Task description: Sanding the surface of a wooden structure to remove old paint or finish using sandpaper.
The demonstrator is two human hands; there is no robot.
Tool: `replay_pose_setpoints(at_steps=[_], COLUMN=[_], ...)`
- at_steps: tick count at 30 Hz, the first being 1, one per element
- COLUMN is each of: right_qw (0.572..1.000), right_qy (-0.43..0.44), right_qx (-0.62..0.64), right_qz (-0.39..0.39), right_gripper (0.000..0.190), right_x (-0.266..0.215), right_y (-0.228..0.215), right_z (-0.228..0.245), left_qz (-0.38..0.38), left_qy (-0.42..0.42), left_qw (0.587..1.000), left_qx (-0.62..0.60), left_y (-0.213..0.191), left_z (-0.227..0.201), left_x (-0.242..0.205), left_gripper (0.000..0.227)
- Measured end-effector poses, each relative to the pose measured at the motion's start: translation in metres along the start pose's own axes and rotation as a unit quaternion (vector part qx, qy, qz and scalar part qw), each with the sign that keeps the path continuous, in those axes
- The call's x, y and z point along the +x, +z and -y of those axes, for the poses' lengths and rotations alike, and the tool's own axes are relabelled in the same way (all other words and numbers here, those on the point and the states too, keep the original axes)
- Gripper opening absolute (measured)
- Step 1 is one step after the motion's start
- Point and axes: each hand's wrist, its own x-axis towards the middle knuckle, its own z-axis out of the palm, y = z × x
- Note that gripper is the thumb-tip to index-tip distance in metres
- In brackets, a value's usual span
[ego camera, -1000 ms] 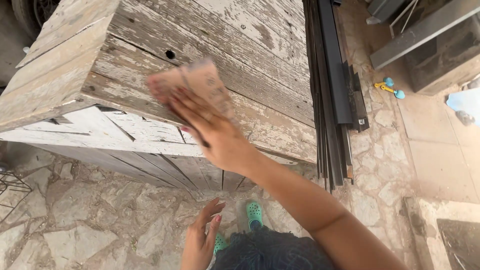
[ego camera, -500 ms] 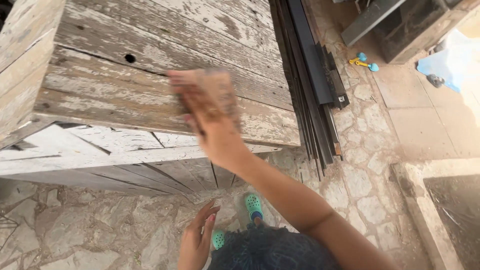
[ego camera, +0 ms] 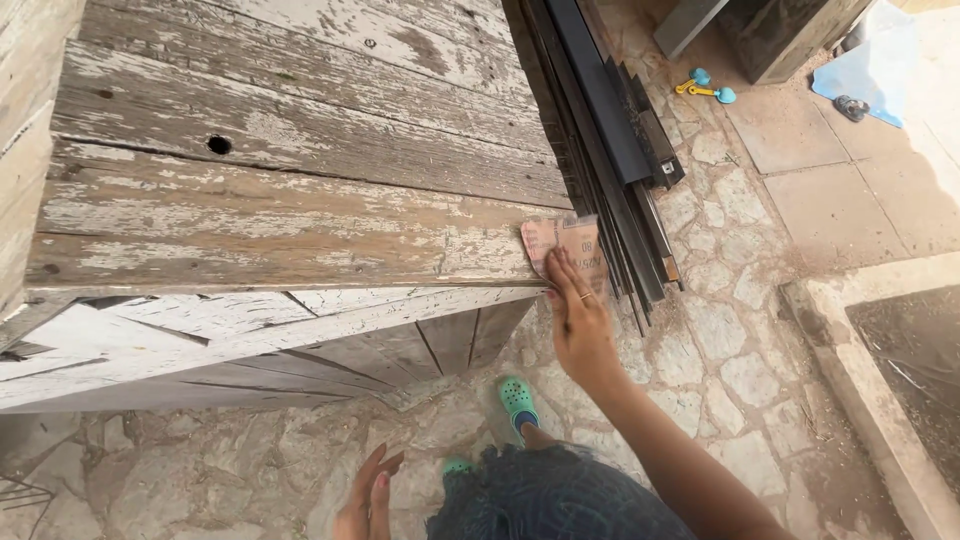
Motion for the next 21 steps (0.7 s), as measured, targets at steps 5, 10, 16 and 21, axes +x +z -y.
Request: replay_pose_setpoints(at_steps=[5,10,16,21], right_qw=[0.980,0.929,0.993,0.993], right_qy=[-0.129,-0.365,-0.108,-0.029], right_qx=[-0.100,0.050,0.012,-0.032], right_qz=[0.114,0.013,0.035,-0.110], right_gripper=[0.085,0.067,0.059,0.035], right_x=[0.040,0.042,0.004,0.010], right_y=[0.019,0.026,0.000,0.009], right_z=[0.113,0.132,-0.003,0.015], left_qz=[-0.028,0.028,0.028,0.096], left_qy=[0.111,0.281,0.172,-0.098], left_qw=[0.990,0.952,0.984,0.967], left_qx=[0.080,0.116,0.035,-0.215], left_y=[-0.010,-0.007,-0.003,-0.001], left_z=[-0.020,-0.070,-0.001,0.140], left_x=[0.013,0.008,0.016,0.089], left_gripper=[0.052,0.051,0.054,0.083])
